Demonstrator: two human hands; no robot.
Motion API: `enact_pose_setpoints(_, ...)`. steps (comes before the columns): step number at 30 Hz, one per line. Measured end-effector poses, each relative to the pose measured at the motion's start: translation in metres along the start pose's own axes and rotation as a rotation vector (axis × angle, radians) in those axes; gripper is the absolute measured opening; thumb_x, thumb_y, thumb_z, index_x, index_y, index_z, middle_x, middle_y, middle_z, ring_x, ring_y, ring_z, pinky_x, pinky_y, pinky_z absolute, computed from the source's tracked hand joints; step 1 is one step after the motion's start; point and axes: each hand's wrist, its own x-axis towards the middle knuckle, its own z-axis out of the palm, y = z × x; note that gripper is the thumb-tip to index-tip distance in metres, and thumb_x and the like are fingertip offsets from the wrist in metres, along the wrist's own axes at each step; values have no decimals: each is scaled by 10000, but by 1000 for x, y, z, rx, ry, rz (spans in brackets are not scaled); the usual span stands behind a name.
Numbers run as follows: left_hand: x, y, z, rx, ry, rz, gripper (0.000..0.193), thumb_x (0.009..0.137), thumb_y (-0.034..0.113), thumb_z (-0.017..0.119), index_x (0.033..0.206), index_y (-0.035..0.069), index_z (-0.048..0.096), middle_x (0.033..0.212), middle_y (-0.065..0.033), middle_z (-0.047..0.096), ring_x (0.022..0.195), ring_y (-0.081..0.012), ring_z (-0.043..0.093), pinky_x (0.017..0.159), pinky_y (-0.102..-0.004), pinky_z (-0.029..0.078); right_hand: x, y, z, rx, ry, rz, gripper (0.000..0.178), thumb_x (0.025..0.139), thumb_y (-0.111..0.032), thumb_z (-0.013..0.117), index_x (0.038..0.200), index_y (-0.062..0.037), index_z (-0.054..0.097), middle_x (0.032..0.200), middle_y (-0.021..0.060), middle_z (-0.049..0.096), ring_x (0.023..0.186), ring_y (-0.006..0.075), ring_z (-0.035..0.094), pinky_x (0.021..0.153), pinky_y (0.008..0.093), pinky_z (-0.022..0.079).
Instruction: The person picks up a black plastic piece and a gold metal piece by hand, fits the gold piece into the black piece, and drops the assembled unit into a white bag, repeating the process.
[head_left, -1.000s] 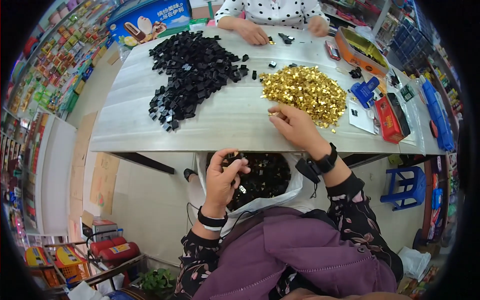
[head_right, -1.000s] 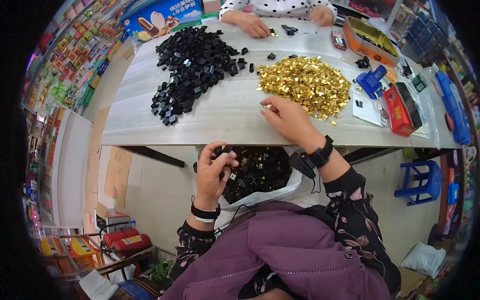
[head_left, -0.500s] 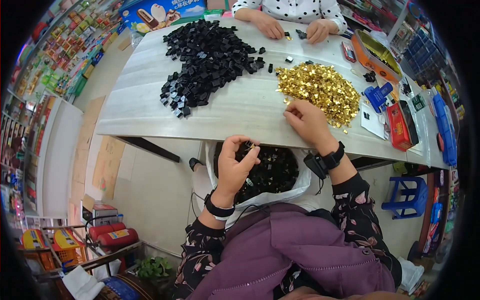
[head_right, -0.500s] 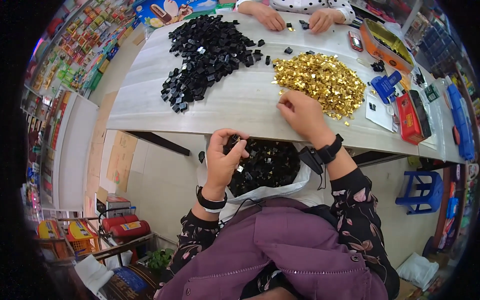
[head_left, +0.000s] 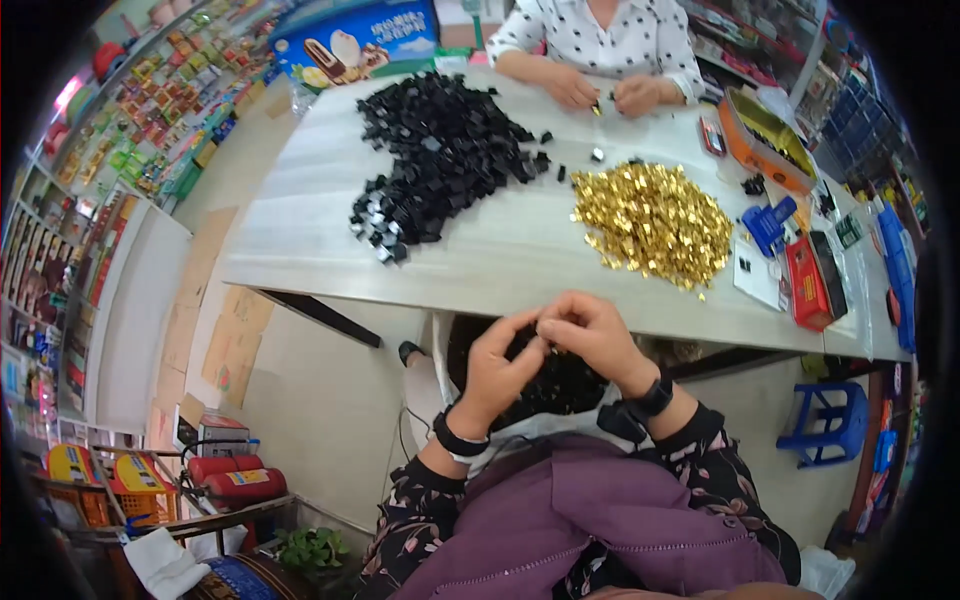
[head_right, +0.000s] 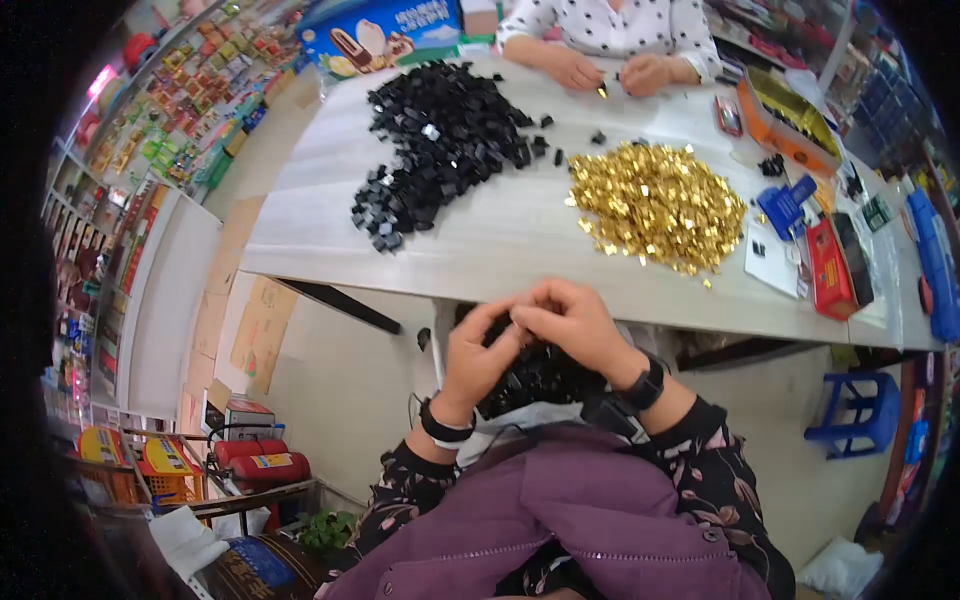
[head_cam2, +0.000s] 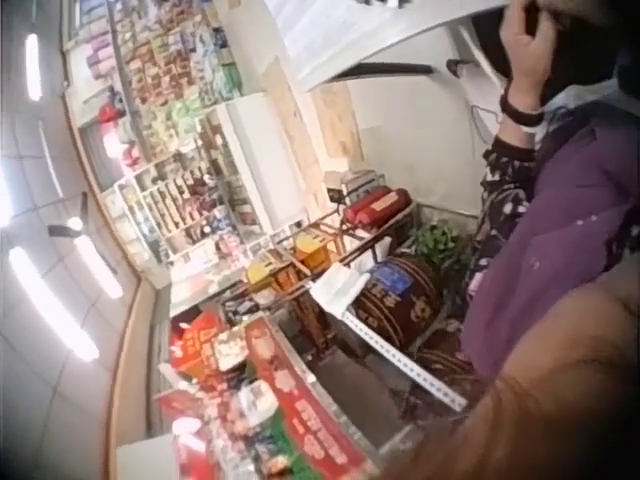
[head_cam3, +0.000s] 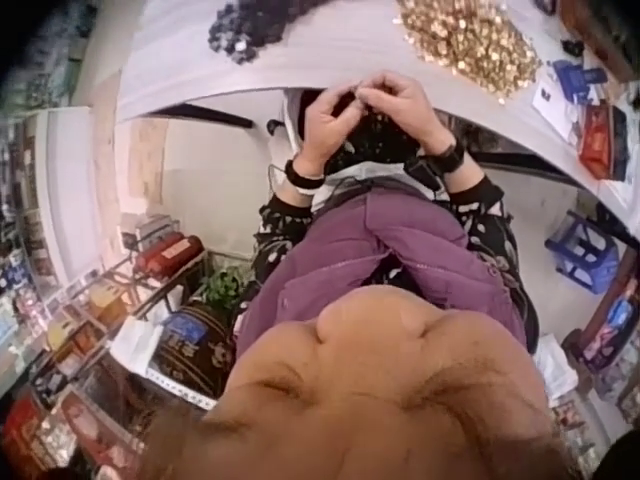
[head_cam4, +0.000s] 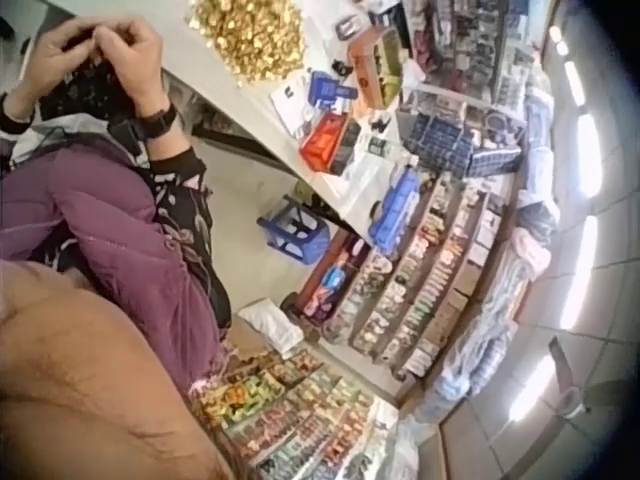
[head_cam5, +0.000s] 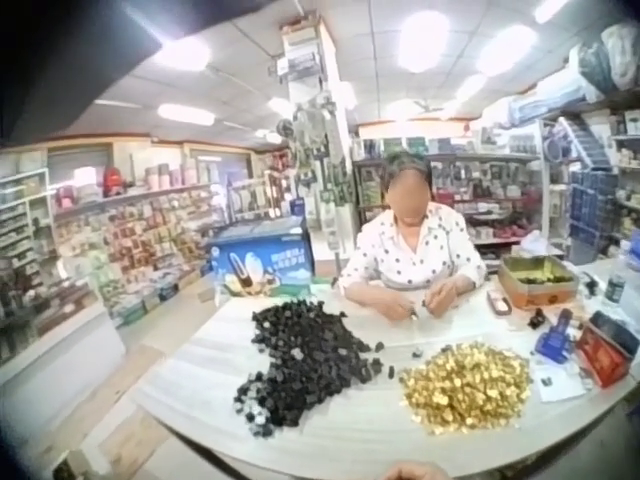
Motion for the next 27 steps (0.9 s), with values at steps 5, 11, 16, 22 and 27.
enact_pose_setpoints(5,-5,-2,-2,202,-33,90,320,794,80,663,1100,20,591,1018,-116,642,881,-195,638,789,-287,485,-8,15,-5,-64,32,54,97,847,-109,636,888,-27,606,758,-20,600,662,30,520,581,176,416)
enact_pose_setpoints(11,-16,7,-11,198,-44,58,315,801,67,655,1103,17,584,992,-97,649,897,-157,623,790,-264,479,-13,6,0,-102,-7,26,65,856,-93,614,862,-31,595,753,-4,597,658,54,537,593,190,431)
enact_pose_setpoints(16,-13,10,-5,206,7,118,291,812,51,641,1095,17,584,956,-80,655,894,-128,618,783,-251,478,-15,5,-3,-29,35,77,84,869,-119,606,877,-36,594,773,3,609,669,59,559,602,190,453)
enact_pose_setpoints(22,-15,7,-6,220,-30,78,263,815,59,622,1074,22,592,948,-114,652,837,-154,642,732,-247,490,-21,8,-10,-86,27,100,107,885,-136,584,883,-29,584,800,24,625,694,70,583,631,197,477)
enact_pose_setpoints(27,-14,7,1,135,-44,29,246,832,54,607,1076,25,591,905,-62,646,819,-100,618,707,-233,487,-26,6,-15,-57,24,92,107,895,-133,563,888,-27,578,808,34,630,709,78,593,637,202,479)
